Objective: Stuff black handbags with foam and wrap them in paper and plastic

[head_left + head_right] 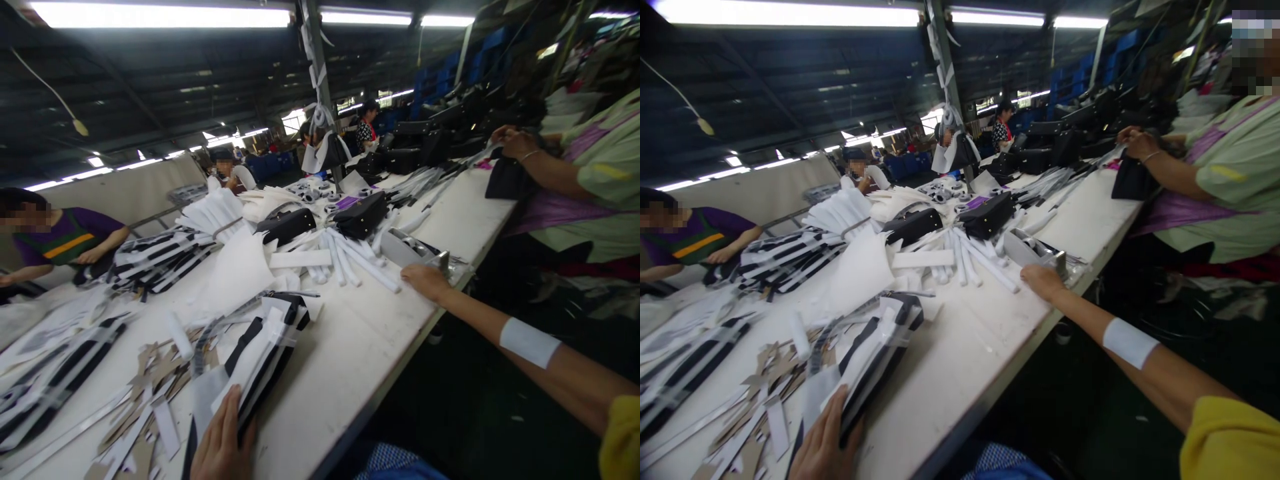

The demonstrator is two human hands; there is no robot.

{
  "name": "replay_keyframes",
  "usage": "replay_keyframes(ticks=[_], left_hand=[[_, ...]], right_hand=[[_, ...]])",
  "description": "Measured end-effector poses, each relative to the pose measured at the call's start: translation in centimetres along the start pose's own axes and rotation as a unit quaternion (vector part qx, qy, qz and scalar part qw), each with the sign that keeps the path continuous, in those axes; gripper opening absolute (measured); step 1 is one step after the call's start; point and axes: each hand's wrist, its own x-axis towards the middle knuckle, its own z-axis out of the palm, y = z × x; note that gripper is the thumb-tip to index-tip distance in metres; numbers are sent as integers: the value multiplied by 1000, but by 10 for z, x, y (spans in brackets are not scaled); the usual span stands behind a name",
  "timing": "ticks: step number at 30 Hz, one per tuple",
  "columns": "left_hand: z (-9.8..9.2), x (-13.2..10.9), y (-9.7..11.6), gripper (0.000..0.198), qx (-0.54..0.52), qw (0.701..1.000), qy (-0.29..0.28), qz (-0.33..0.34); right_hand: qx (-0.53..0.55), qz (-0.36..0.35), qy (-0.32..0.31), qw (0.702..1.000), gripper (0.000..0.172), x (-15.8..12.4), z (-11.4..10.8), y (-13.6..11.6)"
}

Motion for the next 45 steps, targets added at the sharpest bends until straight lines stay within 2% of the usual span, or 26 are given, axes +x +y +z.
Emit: replay_keyframes(ticks=[6, 9, 19, 27, 30, 33, 36, 38, 41, 43, 45], left_hand=[[-1, 0, 3, 67, 10, 1000, 2, -15], [-2, -1, 4, 68, 6, 1000, -3, -19], [-5, -2, 5, 66, -13, 999, -10, -39], [-5, -2, 4, 65, -13, 999, 3, -29], [-4, -3, 4, 65, -18, 999, 8, -32], [-2, -4, 3, 65, -17, 999, 4, -32], [-1, -5, 2, 63, -6, 1000, -3, -30], [0, -6, 1, 63, -3, 999, -5, -31], [2, -7, 0, 61, -7, 999, -1, -33], [3, -7, 0, 60, -10, 999, 4, -36], [3, -7, 1, 59, -13, 999, 6, -42]], right_hand=[[30, -20, -25, 999, 20, 0, -4, -4], [29, -9, -28, 999, 20, -1, -5, -7], [23, 52, 18, 998, 23, 2, -20, -14], [101, 80, 29, 991, 21, 1, -43, -20], [141, 81, 45, 986, 27, -4, -53, -41], [187, 41, 20, 981, 31, -29, -55, -82], [231, -21, -30, 972, 32, -73, -44, -134], [288, -75, -81, 951, 32, -103, -33, -165], [309, -132, -153, 929, 29, -131, -13, -192], [296, -109, -132, 940, 29, -133, 2, -193], [256, -57, -45, 964, 33, -128, 22, -186]])
